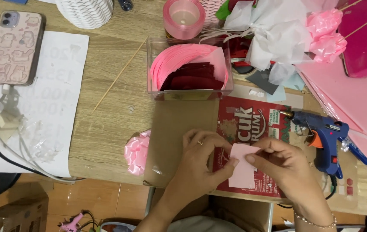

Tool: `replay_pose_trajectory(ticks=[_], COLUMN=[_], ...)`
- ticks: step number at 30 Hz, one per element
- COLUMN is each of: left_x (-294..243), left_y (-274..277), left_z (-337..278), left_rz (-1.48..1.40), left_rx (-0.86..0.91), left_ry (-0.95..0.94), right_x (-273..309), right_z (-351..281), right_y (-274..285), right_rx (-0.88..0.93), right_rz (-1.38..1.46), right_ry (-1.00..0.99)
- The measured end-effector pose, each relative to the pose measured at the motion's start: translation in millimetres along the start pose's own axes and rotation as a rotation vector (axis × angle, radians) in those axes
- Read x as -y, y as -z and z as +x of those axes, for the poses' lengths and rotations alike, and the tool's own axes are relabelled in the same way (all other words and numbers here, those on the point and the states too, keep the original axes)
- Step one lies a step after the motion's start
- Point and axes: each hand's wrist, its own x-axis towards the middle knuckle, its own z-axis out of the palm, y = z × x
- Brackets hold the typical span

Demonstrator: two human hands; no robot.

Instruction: The person folds small pink paper squares, applies hot glue with a glue gun, and presses the folded paper onto a cardboard base to form decorative paper flowers. They repeat this process multiple times, placing finished pieces on the table.

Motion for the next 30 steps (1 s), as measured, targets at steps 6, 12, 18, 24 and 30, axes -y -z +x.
replay_pose_trajectory(ticks=[6,12,18,24,30], left_x=[0,-2,-1,0,-3], left_y=[6,8,4,2,4], left_z=[-1,0,-2,-1,-1], left_rz=[-0.132,-0.096,-0.083,-0.052,-0.055], left_rx=[0.055,0.036,0.004,0.005,0.031], left_ry=[0.011,-0.048,-0.056,-0.062,-0.049], right_x=[-3,1,-8,-13,-14], right_z=[1,-6,-4,0,-1], right_y=[-9,-12,-12,-18,-18], right_rx=[0.009,0.038,0.102,0.080,0.066], right_rz=[-0.021,0.047,0.006,-0.091,-0.052], right_ry=[-0.026,0.024,0.060,0.126,0.129])
